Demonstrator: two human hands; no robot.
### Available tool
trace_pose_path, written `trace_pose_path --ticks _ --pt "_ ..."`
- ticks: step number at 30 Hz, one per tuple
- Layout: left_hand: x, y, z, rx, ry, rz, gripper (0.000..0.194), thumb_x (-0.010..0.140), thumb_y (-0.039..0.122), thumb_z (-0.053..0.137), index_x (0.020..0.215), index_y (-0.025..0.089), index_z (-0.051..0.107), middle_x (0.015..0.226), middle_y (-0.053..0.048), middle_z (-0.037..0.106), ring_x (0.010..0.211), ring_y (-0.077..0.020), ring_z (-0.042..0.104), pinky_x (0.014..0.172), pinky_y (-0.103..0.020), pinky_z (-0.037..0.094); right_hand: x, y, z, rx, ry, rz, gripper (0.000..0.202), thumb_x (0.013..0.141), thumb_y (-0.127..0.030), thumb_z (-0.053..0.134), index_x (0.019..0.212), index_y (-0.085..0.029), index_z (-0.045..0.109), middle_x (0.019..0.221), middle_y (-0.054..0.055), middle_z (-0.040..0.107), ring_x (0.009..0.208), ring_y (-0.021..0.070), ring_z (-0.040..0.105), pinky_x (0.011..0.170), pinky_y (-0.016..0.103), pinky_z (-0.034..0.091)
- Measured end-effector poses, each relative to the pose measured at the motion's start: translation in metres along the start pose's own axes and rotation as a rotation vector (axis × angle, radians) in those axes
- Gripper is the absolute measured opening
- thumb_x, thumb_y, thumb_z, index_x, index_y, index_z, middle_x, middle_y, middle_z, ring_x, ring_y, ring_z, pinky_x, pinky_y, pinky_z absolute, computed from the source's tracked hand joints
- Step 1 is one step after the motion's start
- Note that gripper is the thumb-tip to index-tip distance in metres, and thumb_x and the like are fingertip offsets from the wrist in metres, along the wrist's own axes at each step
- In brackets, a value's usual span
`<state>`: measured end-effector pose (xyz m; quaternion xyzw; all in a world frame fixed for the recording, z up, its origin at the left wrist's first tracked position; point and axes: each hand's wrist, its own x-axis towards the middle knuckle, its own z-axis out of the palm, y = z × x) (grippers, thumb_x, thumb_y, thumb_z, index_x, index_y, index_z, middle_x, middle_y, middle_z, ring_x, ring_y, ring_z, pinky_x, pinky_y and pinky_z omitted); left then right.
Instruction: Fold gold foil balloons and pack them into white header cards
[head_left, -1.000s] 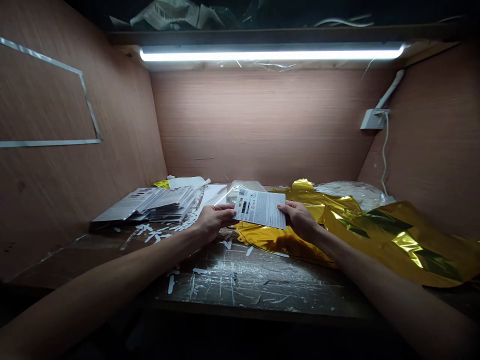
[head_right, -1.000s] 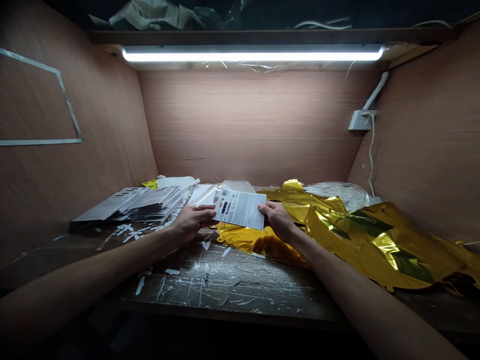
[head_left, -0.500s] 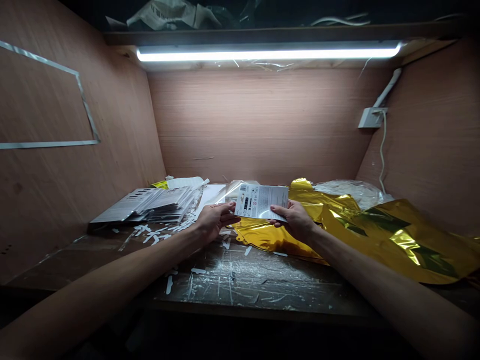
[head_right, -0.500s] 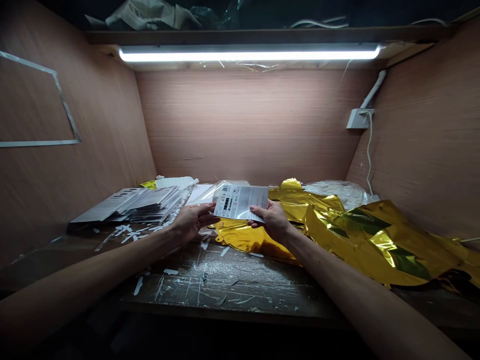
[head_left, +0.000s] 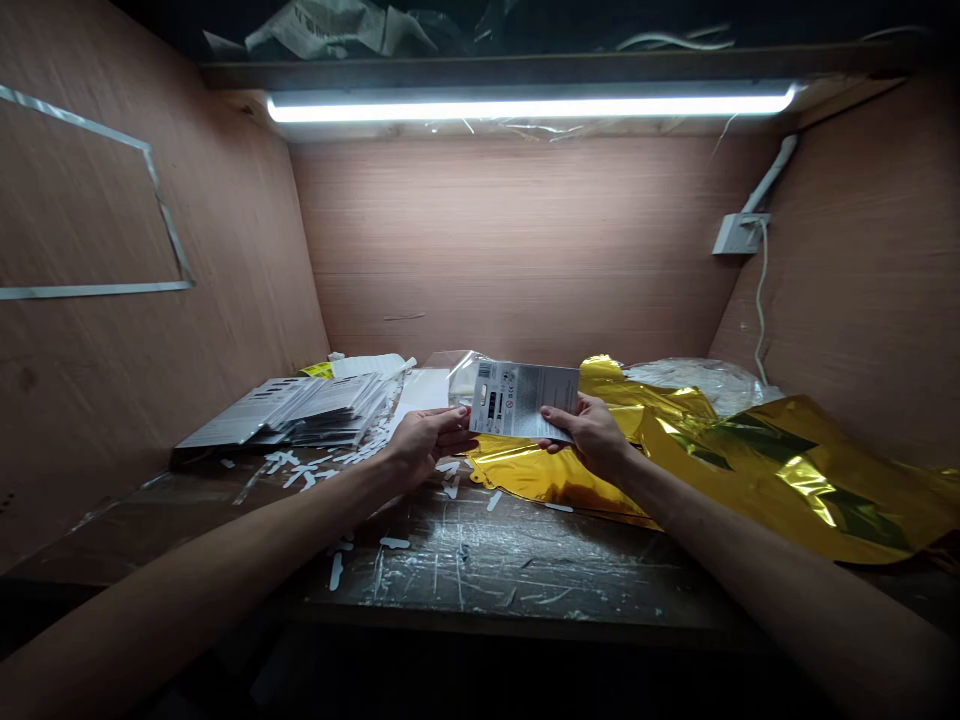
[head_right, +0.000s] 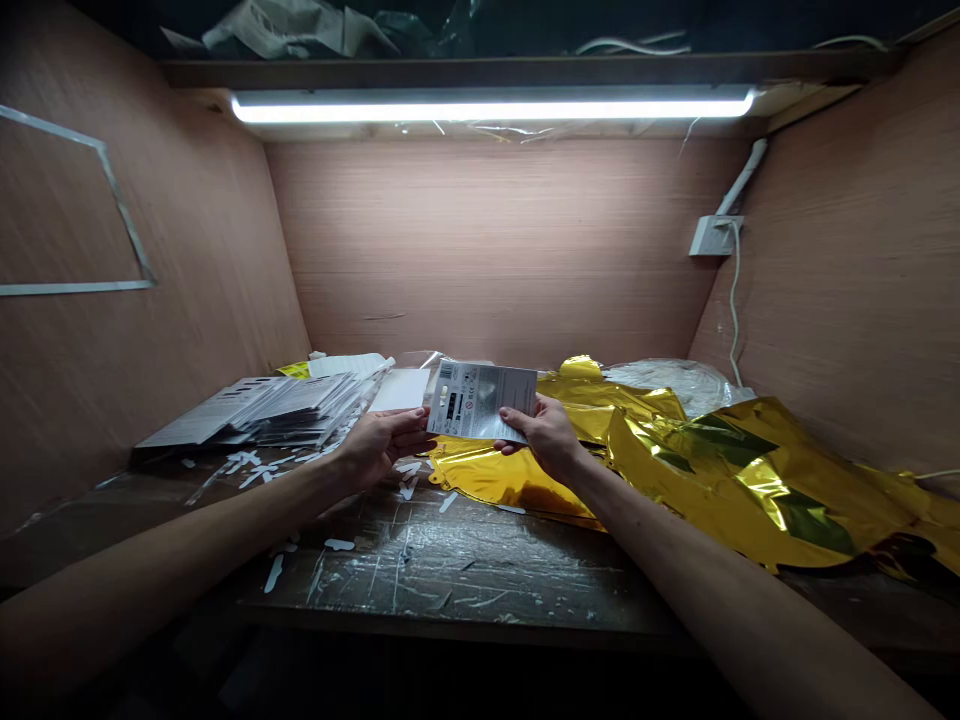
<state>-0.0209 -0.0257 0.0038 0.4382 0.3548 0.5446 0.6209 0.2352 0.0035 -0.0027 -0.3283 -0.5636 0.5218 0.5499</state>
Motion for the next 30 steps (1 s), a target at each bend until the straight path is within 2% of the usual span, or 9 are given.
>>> trace_pose_path --ticks 4,12,17,23,30 --pt "-0.002 -0.001 0.002 0.020 0.003 -0.012 0.016 0.093 0.015 0.066 0.101 0.006 0.078 0.103 -0.020 0.079 0.084 -0.0245 0.078 0.081 -0.035 0.064 -0.001 0.001 0.002 0.037 0.024 -0.047 0.038 0.069 -0.031 0.088 0.089 -0.016 0.060 0.070 0.002 0.069 0.049 0.0178 0.069 0.039 0.025 0.059" --pt "0.001 -0.006 0.001 0.013 0.005 0.013 0.020 0.088 0.009 0.070 0.107 0.008 0.076 0.099 -0.017 0.080 0.082 -0.0232 0.079 0.079 -0.033 0.064 0.000 -0.003 0.000 0.055 0.003 -0.058 0.040 0.066 -0.032 0.091 0.088 -0.015 0.062 0.067 0.002 0.070 0.046 0.0184 0.068 0.038 0.026 0.060" --pt "0.001 -0.002 0.001 -0.026 0.022 -0.018 0.008 0.091 0.011 0.070 0.097 0.009 0.075 0.090 -0.017 0.080 0.085 -0.0266 0.079 0.080 -0.036 0.065 0.000 -0.006 0.000 0.047 0.001 -0.067 0.042 0.067 -0.035 0.090 0.088 -0.015 0.061 0.066 0.002 0.069 0.047 0.0189 0.069 0.040 0.028 0.061" --pt "0.001 -0.004 0.002 -0.029 0.035 -0.052 0.007 0.093 0.013 0.067 0.096 0.009 0.072 0.091 -0.020 0.079 0.086 -0.0259 0.079 0.082 -0.035 0.064 0.000 -0.001 0.002 0.093 0.014 -0.059 0.043 0.065 -0.034 0.092 0.087 -0.016 0.060 0.073 0.001 0.069 0.048 0.0184 0.069 0.043 0.029 0.063" --pt "-0.002 -0.007 0.005 -0.057 0.031 0.012 0.007 0.092 0.013 0.069 0.086 0.009 0.072 0.085 -0.019 0.079 0.084 -0.0252 0.079 0.086 -0.038 0.063 -0.001 0.007 0.008 0.170 0.012 -0.049 0.045 0.065 -0.036 0.093 0.086 -0.017 0.059 0.077 -0.001 0.066 0.049 0.0150 0.068 0.046 0.028 0.064"
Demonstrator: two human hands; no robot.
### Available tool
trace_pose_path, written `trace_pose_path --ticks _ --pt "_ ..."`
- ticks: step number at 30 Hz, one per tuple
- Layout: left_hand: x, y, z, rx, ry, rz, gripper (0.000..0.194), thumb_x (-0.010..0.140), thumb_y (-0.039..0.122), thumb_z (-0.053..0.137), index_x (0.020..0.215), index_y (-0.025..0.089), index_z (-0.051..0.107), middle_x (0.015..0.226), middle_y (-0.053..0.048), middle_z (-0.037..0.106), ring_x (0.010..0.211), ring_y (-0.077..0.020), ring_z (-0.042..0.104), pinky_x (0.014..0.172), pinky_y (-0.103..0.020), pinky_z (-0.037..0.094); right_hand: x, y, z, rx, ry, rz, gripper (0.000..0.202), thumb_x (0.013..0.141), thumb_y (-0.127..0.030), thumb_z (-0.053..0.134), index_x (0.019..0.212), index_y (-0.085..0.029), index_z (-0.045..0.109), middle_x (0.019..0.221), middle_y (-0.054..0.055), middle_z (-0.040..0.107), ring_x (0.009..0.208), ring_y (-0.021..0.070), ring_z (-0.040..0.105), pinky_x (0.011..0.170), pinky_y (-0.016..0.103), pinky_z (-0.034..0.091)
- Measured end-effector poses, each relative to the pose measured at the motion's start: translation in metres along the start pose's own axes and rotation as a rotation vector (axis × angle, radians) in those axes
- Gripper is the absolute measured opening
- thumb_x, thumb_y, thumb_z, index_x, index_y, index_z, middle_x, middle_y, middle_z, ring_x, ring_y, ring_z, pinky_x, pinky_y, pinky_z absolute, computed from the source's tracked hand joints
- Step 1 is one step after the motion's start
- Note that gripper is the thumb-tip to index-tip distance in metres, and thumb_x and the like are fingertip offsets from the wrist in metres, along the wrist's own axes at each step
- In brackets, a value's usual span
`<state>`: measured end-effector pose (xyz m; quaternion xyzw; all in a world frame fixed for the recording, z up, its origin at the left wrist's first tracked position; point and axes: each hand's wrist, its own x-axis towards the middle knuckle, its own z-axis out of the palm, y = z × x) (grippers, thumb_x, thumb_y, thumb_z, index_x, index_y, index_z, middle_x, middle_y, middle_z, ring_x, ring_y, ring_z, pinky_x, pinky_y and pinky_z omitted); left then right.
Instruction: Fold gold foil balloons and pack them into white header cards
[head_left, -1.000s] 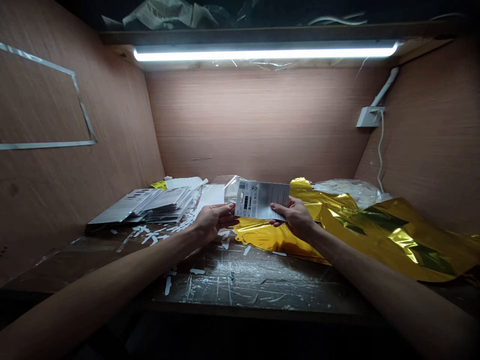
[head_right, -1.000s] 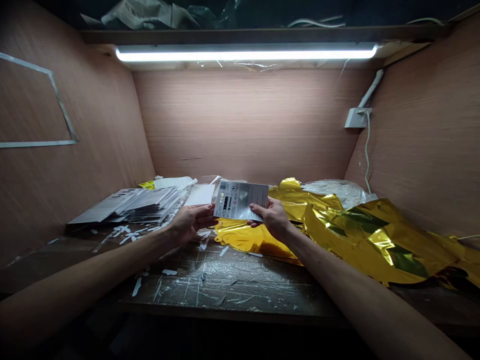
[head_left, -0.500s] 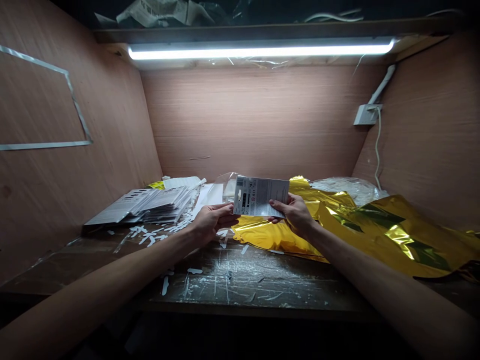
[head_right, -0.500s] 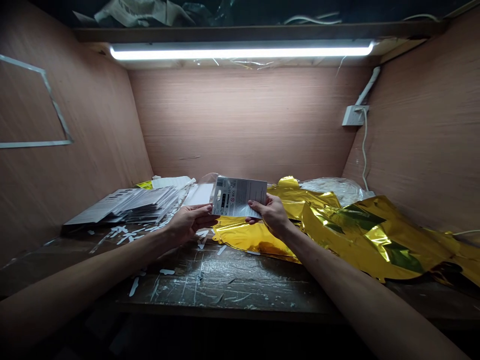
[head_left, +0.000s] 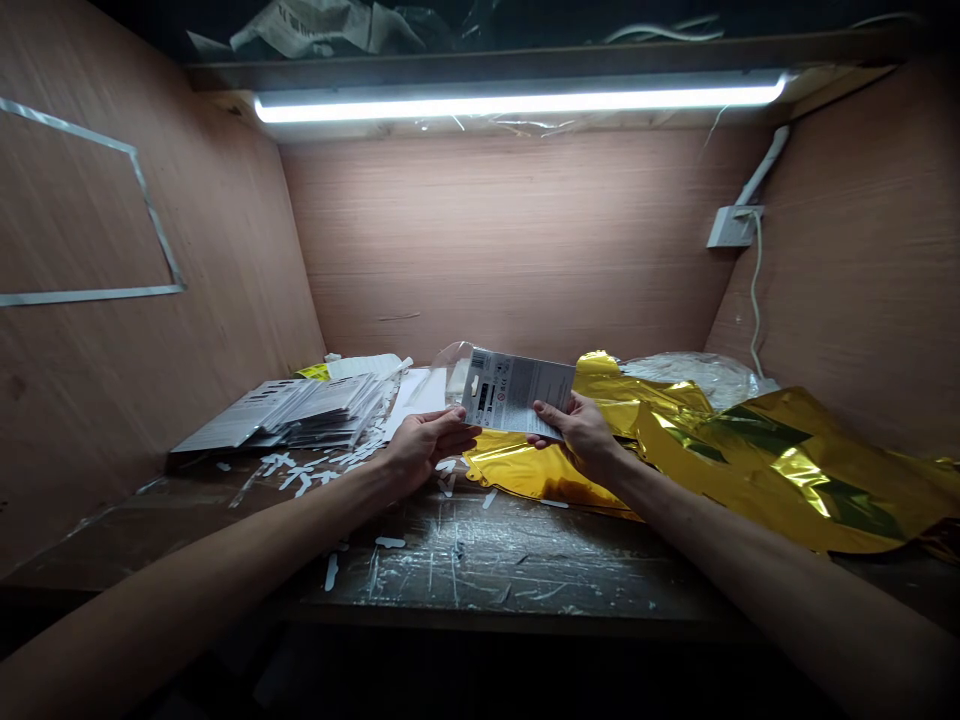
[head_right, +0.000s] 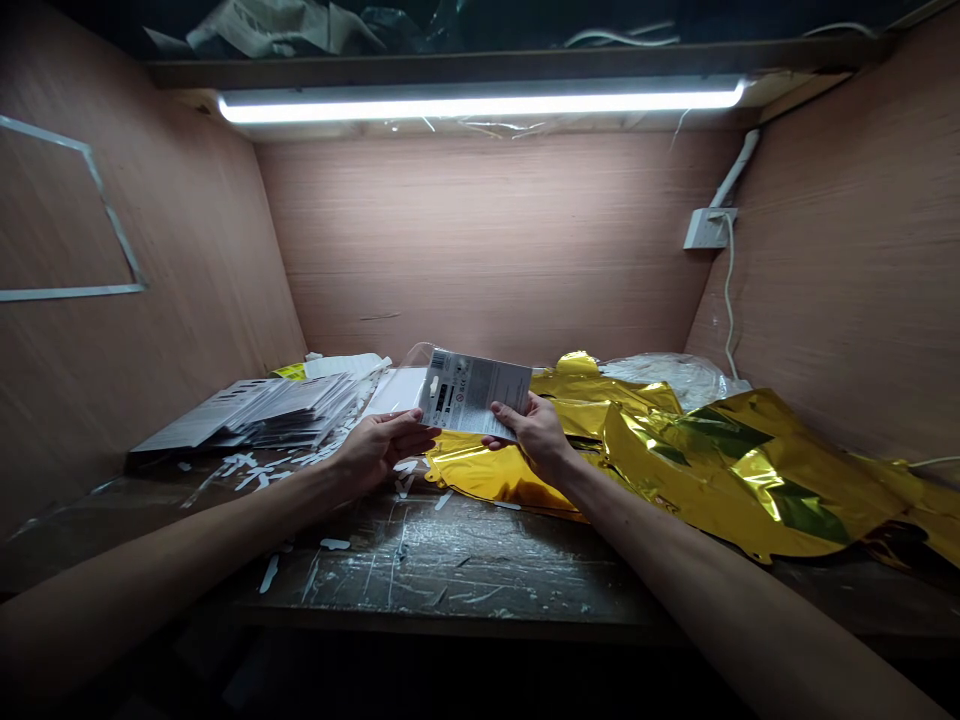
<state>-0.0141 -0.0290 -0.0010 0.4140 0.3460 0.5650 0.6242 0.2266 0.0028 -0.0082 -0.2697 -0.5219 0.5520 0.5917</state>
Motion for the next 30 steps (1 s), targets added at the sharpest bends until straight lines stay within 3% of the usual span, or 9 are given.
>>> trace_pose_path --ticks 5,9,12,15,22,26,30 --pt "0.001 -0.002 0.001 0.043 0.054 0.148 0.006 0.085 0.013 0.076 0.085 0.007 0.075 0.078 -0.014 0.078 0.077 -0.0236 0.078 0.082 -0.037 0.064 -0.001 0.004 0.005 -0.019 -0.030 -0.039 0.044 0.069 -0.040 0.091 0.089 -0.018 0.058 0.077 -0.001 0.067 0.050 0.0157 0.068 0.046 0.029 0.063" --pt "0.004 -0.001 -0.002 0.063 0.092 0.207 0.009 0.082 0.013 0.080 0.086 0.006 0.076 0.077 -0.012 0.078 0.068 -0.0198 0.076 0.074 -0.032 0.064 -0.001 0.000 0.001 -0.084 -0.137 0.040 0.040 0.079 -0.045 0.081 0.096 -0.015 0.061 0.077 0.005 0.072 0.055 0.0203 0.071 0.050 0.033 0.063" --pt "0.005 0.000 -0.003 0.071 0.099 0.219 0.010 0.081 0.013 0.081 0.087 0.006 0.076 0.074 -0.012 0.078 0.064 -0.0190 0.075 0.073 -0.032 0.064 0.000 -0.005 -0.006 -0.170 -0.200 0.088 0.040 0.078 -0.045 0.081 0.088 -0.009 0.065 0.070 0.010 0.072 0.053 0.0215 0.071 0.048 0.031 0.061" --pt "0.005 0.001 -0.001 0.070 0.076 0.203 0.012 0.082 0.016 0.081 0.086 0.006 0.075 0.075 -0.013 0.078 0.069 -0.0220 0.077 0.077 -0.037 0.064 0.000 -0.007 -0.007 -0.193 -0.176 0.052 0.041 0.072 -0.042 0.087 0.076 -0.008 0.066 0.060 0.008 0.067 0.046 0.0180 0.067 0.040 0.024 0.055" --pt "-0.002 -0.004 0.005 0.015 -0.052 0.132 0.017 0.081 0.021 0.083 0.080 0.006 0.074 0.079 -0.016 0.078 0.076 -0.0228 0.076 0.086 -0.039 0.062 -0.005 0.001 0.006 -0.098 -0.155 0.066 0.044 0.069 -0.046 0.088 0.081 -0.010 0.066 0.063 0.004 0.066 0.046 0.0152 0.064 0.039 0.023 0.052" --pt "0.000 0.000 0.006 -0.042 -0.034 0.149 0.013 0.078 0.016 0.084 0.085 0.008 0.077 0.083 -0.012 0.078 0.075 -0.0206 0.075 0.081 -0.035 0.063 -0.007 0.002 0.010 -0.187 -0.239 0.043 0.046 0.072 -0.051 0.086 0.078 -0.011 0.065 0.060 0.003 0.065 0.046 0.0169 0.065 0.036 0.023 0.048" --pt "0.006 0.008 0.005 -0.134 0.051 0.208 0.017 0.079 0.010 0.079 0.097 0.011 0.079 0.095 -0.009 0.080 0.078 -0.0158 0.074 0.073 -0.026 0.062 -0.006 0.000 0.009 -0.266 -0.306 0.032 0.045 0.075 -0.053 0.081 0.077 -0.010 0.069 0.062 0.007 0.068 0.052 0.0192 0.068 0.044 0.026 0.053"
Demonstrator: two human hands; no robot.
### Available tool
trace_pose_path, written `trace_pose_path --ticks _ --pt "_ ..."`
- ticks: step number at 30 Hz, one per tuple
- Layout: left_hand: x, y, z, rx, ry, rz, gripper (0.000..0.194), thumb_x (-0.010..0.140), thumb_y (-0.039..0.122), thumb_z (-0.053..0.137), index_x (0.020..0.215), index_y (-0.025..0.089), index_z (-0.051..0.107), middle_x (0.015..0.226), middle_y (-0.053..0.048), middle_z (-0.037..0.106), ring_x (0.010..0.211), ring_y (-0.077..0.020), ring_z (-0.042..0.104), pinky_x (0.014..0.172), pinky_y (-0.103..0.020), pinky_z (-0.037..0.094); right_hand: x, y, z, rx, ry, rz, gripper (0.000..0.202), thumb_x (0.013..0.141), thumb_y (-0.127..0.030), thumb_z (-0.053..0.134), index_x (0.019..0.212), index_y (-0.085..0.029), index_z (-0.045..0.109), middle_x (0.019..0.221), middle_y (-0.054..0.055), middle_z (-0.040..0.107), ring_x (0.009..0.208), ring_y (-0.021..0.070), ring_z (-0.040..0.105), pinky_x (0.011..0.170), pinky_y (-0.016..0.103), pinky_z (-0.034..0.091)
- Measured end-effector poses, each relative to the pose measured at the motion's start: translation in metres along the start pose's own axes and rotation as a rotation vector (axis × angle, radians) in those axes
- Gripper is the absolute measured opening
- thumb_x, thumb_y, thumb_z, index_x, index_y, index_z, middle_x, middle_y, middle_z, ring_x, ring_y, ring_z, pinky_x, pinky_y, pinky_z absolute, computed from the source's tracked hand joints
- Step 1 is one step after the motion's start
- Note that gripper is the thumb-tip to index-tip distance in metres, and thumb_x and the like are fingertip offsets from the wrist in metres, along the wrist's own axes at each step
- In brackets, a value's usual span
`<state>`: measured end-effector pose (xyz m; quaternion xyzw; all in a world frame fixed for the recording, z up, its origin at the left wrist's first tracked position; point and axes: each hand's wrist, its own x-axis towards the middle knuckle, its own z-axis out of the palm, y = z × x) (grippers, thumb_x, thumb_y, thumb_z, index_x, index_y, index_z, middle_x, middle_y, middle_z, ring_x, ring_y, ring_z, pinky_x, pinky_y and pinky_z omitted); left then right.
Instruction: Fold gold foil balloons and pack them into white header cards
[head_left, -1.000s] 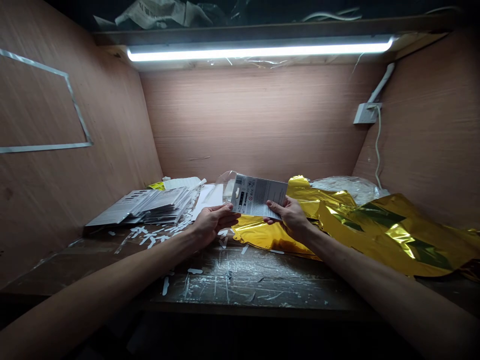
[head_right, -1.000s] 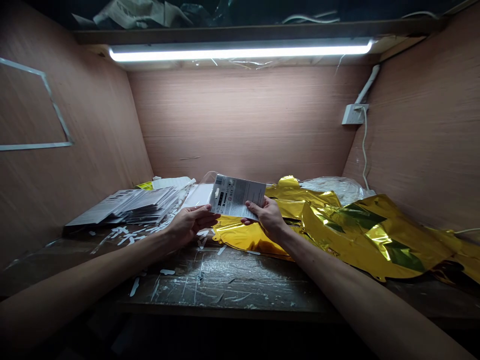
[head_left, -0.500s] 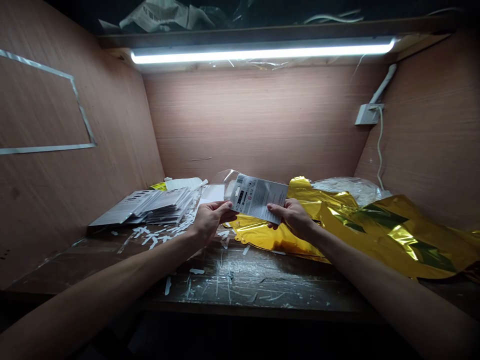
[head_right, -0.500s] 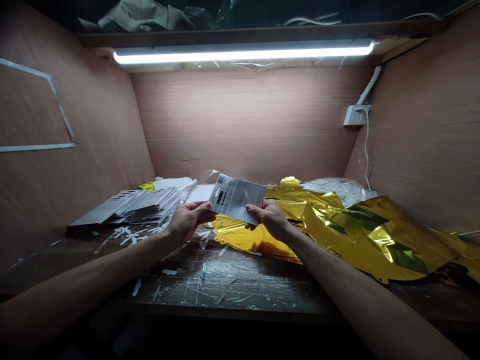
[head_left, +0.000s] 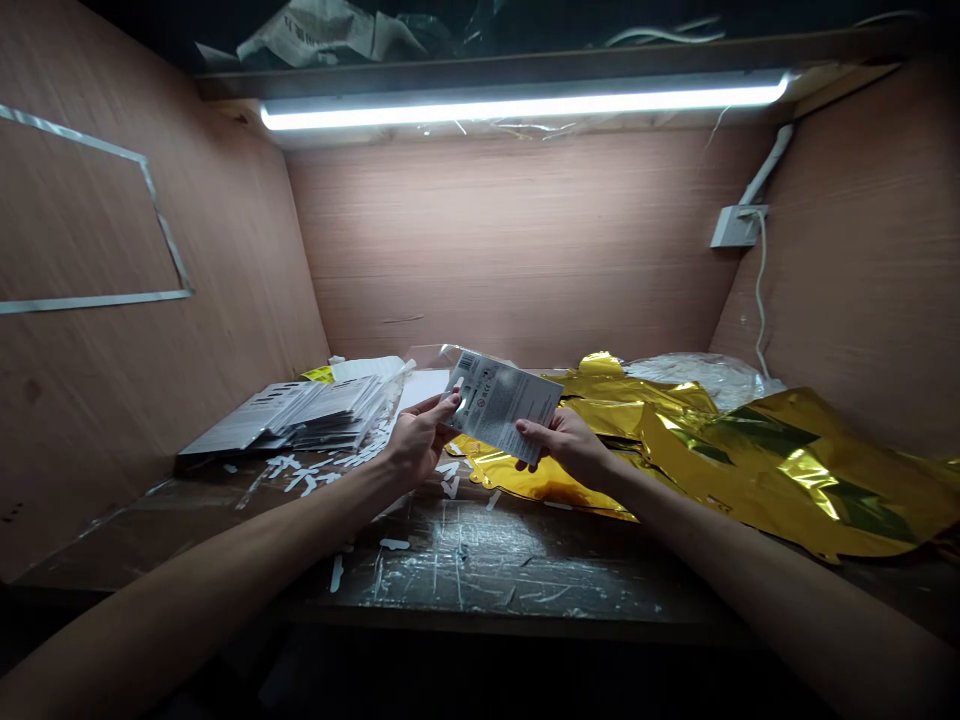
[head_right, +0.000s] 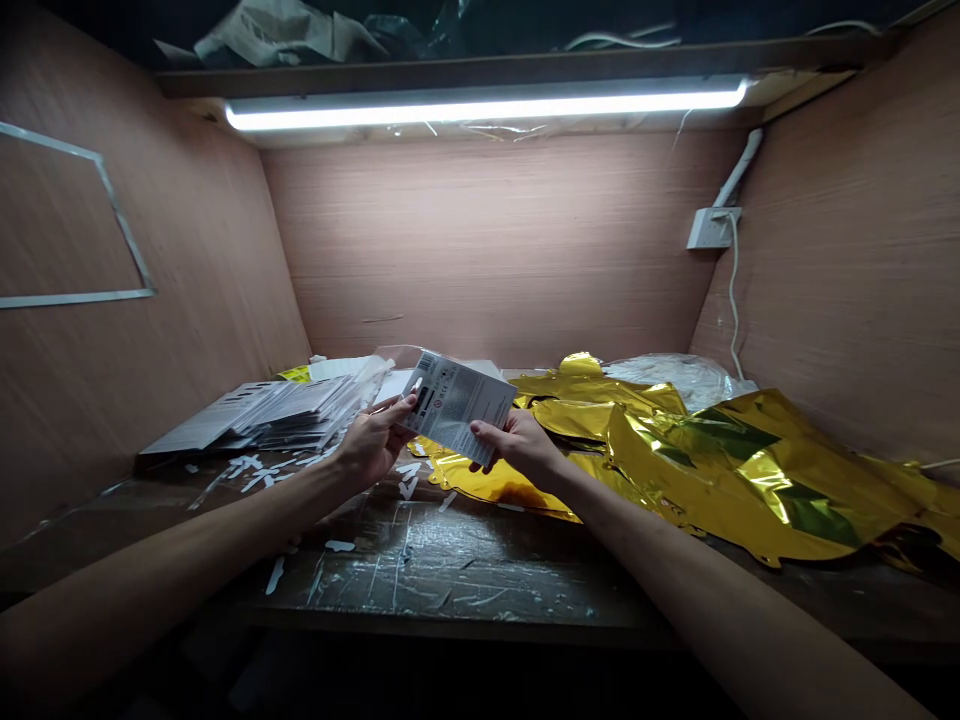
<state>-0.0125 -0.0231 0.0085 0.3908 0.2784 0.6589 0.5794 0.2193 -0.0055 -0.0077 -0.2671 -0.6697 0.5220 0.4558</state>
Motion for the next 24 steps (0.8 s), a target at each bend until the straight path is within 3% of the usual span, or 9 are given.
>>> trace_pose_path --ticks 6,10,14,19,24 --pt "0.006 0.002 -0.006 -0.001 0.045 0.019 0.012 0.080 0.007 0.078 0.092 0.010 0.079 0.090 -0.008 0.080 0.076 -0.0155 0.074 0.066 -0.023 0.061 0.000 -0.009 -0.018 -0.104 0.186 -0.067 0.032 0.071 -0.042 0.083 0.072 -0.012 0.074 0.064 0.009 0.073 0.056 0.0170 0.068 0.053 0.026 0.054" --pt "0.004 -0.002 -0.006 0.013 0.011 0.004 0.018 0.079 0.009 0.080 0.097 0.011 0.078 0.097 -0.010 0.080 0.083 -0.0182 0.075 0.072 -0.027 0.063 -0.002 -0.011 -0.020 -0.156 0.223 -0.099 0.033 0.073 -0.045 0.082 0.073 -0.013 0.075 0.064 0.008 0.073 0.056 0.0180 0.068 0.053 0.028 0.055" --pt "-0.005 -0.008 -0.001 0.058 0.010 -0.002 0.018 0.074 0.011 0.085 0.089 0.008 0.076 0.096 -0.011 0.079 0.077 -0.0183 0.074 0.066 -0.026 0.063 -0.002 -0.007 -0.015 -0.151 0.241 -0.114 0.036 0.072 -0.049 0.082 0.074 -0.014 0.075 0.064 0.007 0.073 0.055 0.0169 0.066 0.053 0.028 0.055" --pt "-0.013 -0.014 0.004 0.081 -0.024 -0.064 0.026 0.072 0.016 0.089 0.091 0.007 0.074 0.088 -0.013 0.078 0.072 -0.0233 0.075 0.068 -0.038 0.065 -0.001 0.000 -0.012 -0.144 0.252 -0.115 0.038 0.073 -0.052 0.082 0.071 -0.015 0.074 0.061 0.006 0.070 0.053 0.0159 0.064 0.052 0.027 0.055" --pt "-0.002 -0.001 0.000 0.022 -0.014 0.000 0.017 0.082 0.015 0.080 0.097 0.007 0.077 0.094 -0.012 0.079 0.081 -0.0184 0.075 0.075 -0.028 0.064 0.001 0.002 -0.012 -0.140 0.242 -0.088 0.039 0.073 -0.052 0.082 0.069 -0.014 0.072 0.060 0.007 0.071 0.054 0.0166 0.067 0.050 0.025 0.053"
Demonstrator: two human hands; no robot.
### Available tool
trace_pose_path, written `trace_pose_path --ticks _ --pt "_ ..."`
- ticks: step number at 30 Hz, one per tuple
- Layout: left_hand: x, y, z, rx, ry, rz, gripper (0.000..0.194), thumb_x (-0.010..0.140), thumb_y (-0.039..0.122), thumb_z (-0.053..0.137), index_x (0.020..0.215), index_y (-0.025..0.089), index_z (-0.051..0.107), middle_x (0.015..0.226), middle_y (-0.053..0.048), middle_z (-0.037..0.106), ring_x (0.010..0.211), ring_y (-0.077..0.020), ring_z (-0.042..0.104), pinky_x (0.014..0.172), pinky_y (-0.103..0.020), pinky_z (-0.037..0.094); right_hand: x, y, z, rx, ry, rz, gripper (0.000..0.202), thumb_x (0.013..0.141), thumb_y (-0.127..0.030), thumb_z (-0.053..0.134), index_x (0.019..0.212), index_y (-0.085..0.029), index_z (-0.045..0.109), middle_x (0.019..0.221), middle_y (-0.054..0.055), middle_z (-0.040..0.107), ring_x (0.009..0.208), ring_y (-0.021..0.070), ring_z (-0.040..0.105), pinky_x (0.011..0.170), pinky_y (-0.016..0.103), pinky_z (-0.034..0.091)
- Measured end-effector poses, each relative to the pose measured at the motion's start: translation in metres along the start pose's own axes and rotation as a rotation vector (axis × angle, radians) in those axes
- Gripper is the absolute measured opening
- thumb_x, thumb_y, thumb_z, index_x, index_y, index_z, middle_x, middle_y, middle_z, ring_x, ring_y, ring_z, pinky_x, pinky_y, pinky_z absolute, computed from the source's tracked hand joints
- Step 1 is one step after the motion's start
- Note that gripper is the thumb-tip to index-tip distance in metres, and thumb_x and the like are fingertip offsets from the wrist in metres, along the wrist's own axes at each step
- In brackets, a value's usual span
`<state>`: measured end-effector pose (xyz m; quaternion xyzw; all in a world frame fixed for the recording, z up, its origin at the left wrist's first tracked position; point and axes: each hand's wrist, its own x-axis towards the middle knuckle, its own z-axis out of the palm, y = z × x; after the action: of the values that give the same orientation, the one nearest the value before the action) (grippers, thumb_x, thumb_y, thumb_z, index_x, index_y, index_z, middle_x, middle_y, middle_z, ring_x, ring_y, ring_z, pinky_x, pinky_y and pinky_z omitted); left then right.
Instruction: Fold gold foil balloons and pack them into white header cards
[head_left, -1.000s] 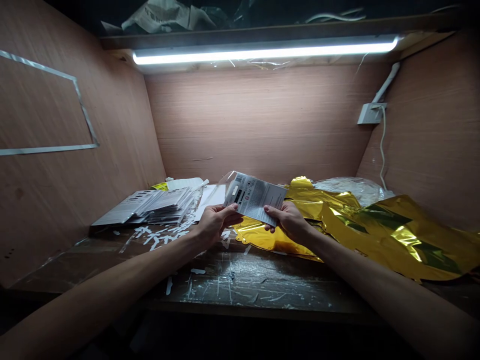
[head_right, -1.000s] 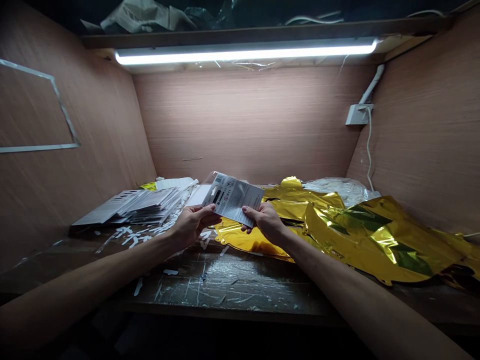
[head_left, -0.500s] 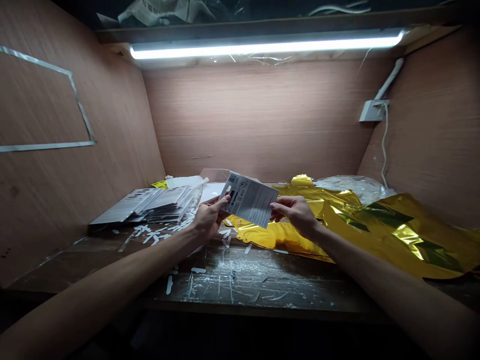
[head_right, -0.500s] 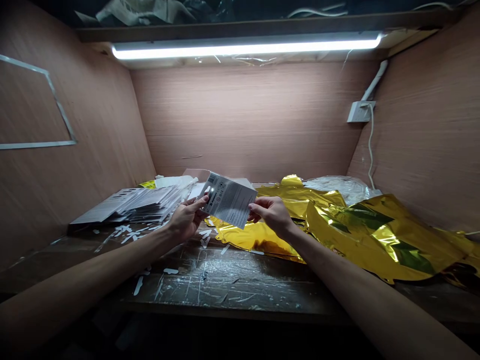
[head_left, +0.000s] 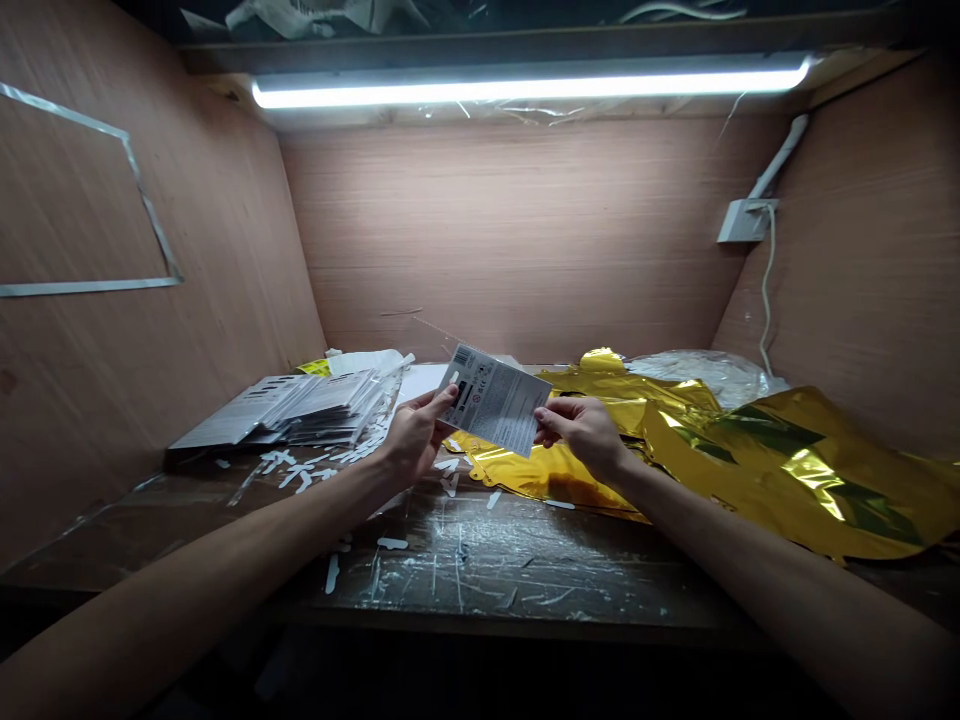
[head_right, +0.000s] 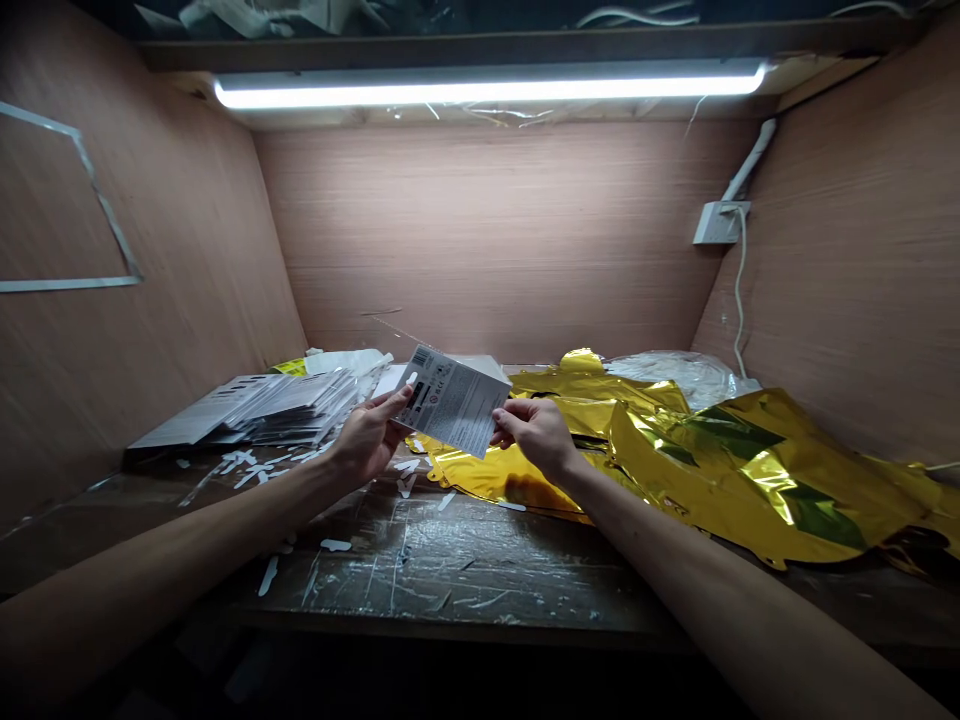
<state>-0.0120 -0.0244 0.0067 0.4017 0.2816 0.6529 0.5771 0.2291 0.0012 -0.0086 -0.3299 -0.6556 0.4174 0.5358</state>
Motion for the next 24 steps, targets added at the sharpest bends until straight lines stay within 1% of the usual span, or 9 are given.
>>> trace_pose_path --ticks 4,6,10,12,14,16,19,21,24 --pt "0.000 0.000 0.000 0.011 0.075 0.018 0.012 0.079 0.009 0.081 0.090 0.008 0.077 0.090 -0.009 0.080 0.078 -0.0160 0.074 0.072 -0.025 0.062 -0.002 0.001 0.007 0.057 -0.002 0.021 0.043 0.069 -0.055 0.085 0.067 -0.014 0.071 0.059 0.007 0.070 0.053 0.0166 0.067 0.052 0.026 0.057" --pt "-0.005 -0.006 0.004 0.018 0.056 0.020 0.019 0.075 0.012 0.085 0.091 0.009 0.077 0.092 -0.009 0.079 0.081 -0.0181 0.075 0.074 -0.027 0.063 -0.003 0.002 0.011 0.078 0.000 0.020 0.044 0.068 -0.056 0.086 0.067 -0.015 0.070 0.059 0.006 0.070 0.053 0.0169 0.067 0.053 0.027 0.058" --pt "-0.016 -0.019 0.012 0.063 -0.030 -0.014 0.034 0.071 0.021 0.091 0.100 0.010 0.077 0.103 -0.014 0.079 0.095 -0.0265 0.075 0.084 -0.038 0.063 -0.004 0.002 0.018 0.083 -0.003 0.005 0.045 0.069 -0.058 0.084 0.071 -0.015 0.073 0.062 0.007 0.071 0.055 0.0182 0.068 0.054 0.029 0.060" --pt "-0.019 -0.020 0.014 0.121 -0.039 -0.049 0.033 0.070 0.023 0.092 0.097 0.010 0.077 0.103 -0.015 0.079 0.098 -0.0292 0.075 0.086 -0.039 0.063 -0.004 0.000 0.019 0.064 -0.011 0.005 0.045 0.070 -0.059 0.083 0.072 -0.014 0.074 0.062 0.007 0.071 0.055 0.0185 0.069 0.054 0.030 0.061" --pt "-0.019 -0.016 0.015 0.124 -0.043 -0.064 0.030 0.072 0.024 0.091 0.095 0.009 0.078 0.103 -0.016 0.079 0.101 -0.0304 0.074 0.087 -0.040 0.063 -0.005 -0.001 0.020 0.052 -0.011 0.022 0.045 0.071 -0.059 0.082 0.073 -0.015 0.074 0.064 0.007 0.072 0.056 0.0193 0.070 0.054 0.030 0.061" --pt "-0.015 -0.011 0.015 0.069 -0.003 -0.039 0.029 0.074 0.024 0.089 0.095 0.009 0.077 0.104 -0.016 0.079 0.103 -0.0297 0.074 0.090 -0.040 0.062 -0.006 -0.002 0.020 0.044 -0.009 0.050 0.046 0.073 -0.060 0.081 0.073 -0.015 0.074 0.067 0.009 0.074 0.058 0.0203 0.071 0.054 0.030 0.061" --pt "-0.010 -0.006 0.014 0.012 0.107 0.010 0.030 0.072 0.021 0.090 0.096 0.009 0.076 0.105 -0.014 0.079 0.103 -0.0278 0.073 0.092 -0.040 0.062 -0.008 -0.002 0.022 0.017 -0.013 0.086 0.048 0.075 -0.062 0.079 0.070 -0.015 0.072 0.067 0.010 0.074 0.059 0.0208 0.071 0.054 0.030 0.061" --pt "-0.008 -0.008 0.013 0.028 0.110 0.010 0.035 0.070 0.022 0.091 0.099 0.010 0.076 0.107 -0.014 0.078 0.103 -0.0282 0.073 0.091 -0.040 0.062 -0.010 -0.001 0.023 0.014 -0.015 0.098 0.049 0.075 -0.063 0.078 0.068 -0.015 0.070 0.066 0.010 0.073 0.059 0.0206 0.071 0.054 0.030 0.061" --pt "-0.011 -0.017 0.009 0.085 0.088 0.019 0.040 0.070 0.028 0.092 0.104 0.012 0.076 0.111 -0.014 0.077 0.103 -0.0294 0.073 0.091 -0.040 0.061 -0.012 0.001 0.025 0.030 -0.017 0.124 0.048 0.076 -0.063 0.077 0.071 -0.016 0.070 0.066 0.008 0.072 0.060 0.0209 0.070 0.057 0.032 0.062"
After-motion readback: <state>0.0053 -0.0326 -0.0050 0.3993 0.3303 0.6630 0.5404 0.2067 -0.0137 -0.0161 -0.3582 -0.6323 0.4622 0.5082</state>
